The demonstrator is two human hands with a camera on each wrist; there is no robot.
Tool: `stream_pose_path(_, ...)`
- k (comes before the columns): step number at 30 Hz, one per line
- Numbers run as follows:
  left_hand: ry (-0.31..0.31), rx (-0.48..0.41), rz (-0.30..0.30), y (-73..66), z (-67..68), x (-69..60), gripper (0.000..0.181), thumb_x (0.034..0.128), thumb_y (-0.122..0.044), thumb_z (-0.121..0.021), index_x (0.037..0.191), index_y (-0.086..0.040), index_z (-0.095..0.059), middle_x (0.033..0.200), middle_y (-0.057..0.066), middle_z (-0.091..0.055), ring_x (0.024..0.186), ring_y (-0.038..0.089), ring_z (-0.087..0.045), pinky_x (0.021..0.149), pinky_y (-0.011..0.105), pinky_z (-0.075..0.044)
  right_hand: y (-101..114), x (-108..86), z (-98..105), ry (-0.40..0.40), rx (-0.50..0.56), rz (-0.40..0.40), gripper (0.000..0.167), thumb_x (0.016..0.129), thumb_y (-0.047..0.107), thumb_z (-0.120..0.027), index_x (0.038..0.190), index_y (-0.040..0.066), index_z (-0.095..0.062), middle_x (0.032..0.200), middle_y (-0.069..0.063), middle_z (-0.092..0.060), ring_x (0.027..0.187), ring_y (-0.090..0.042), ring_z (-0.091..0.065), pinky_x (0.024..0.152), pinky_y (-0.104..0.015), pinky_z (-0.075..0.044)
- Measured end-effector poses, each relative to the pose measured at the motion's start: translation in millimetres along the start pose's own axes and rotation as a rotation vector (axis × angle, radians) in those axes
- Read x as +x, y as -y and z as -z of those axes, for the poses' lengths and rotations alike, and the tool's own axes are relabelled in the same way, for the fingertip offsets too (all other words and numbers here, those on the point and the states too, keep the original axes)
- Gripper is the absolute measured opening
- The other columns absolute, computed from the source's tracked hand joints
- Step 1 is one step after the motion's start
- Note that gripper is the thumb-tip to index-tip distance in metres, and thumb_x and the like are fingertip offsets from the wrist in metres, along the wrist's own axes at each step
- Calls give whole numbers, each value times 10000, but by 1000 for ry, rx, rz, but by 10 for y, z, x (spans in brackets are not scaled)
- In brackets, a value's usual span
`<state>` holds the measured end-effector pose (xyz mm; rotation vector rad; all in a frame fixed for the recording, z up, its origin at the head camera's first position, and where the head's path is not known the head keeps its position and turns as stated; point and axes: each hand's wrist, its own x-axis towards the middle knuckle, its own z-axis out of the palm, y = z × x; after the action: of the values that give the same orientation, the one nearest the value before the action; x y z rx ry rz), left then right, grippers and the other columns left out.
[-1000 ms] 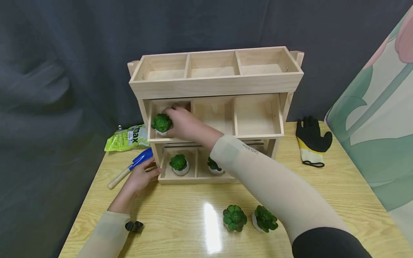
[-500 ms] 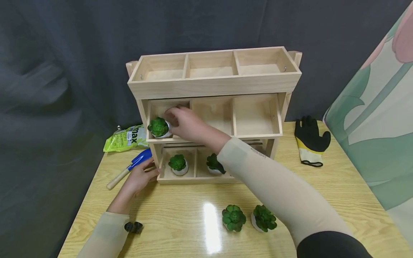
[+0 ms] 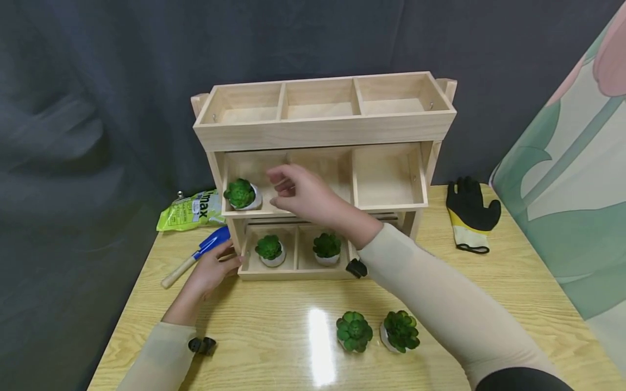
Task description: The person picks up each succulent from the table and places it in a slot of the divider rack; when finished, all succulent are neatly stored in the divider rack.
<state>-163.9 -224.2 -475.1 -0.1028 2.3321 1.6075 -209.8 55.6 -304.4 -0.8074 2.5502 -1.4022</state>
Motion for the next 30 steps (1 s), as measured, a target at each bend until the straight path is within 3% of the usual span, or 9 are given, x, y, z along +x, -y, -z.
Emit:
stream_pose_path(9, 11, 27, 5, 16, 17, 9, 731, 1084, -139, -635, 1711, -118, -261, 1658, 313, -399, 1506, 509, -463, 1115, 505, -587, 16, -366, 112, 11, 43, 18, 552, 991, 105, -753, 1508, 50, -566, 1453, -168, -609, 1327, -314, -656, 1152, -386, -575)
stream_pose_path(16, 15, 40, 11, 15, 21, 16, 723, 1089, -155, -629, 1712, -130, -264, 1665, 298, -400, 1507, 498, -471, 1122, 499, -582, -33, -836, 248, 15, 49, 35, 518, 982, 71, -765, 1471, 58, -595, 1434, -154, -626, 1295, -308, -678, 1137, -407, -590)
stream_pose_path(23, 9, 20, 29, 11, 26, 20, 720, 1089, -132, -620, 1714, -148, -263, 1677, 277, -391, 1518, 483, -466, 1134, 495, -575, -252, -1356, 389, -23, -25, 47, 507, 972, 87, -789, 1448, 143, -625, 1376, -42, -687, 1240, -222, -701, 1077, -375, -615)
stream_pose_path(30, 12, 7, 24, 8, 13, 23, 723, 1090, -126, -614, 1715, -122, -248, 1678, 296, -376, 1521, 498, -454, 1133, 493, -573, -489, -1835, 522, 4, -75, 31, 490, 1001, 152, -771, 1463, 190, -612, 1393, -16, -673, 1228, -199, -708, 1031, -280, -625)
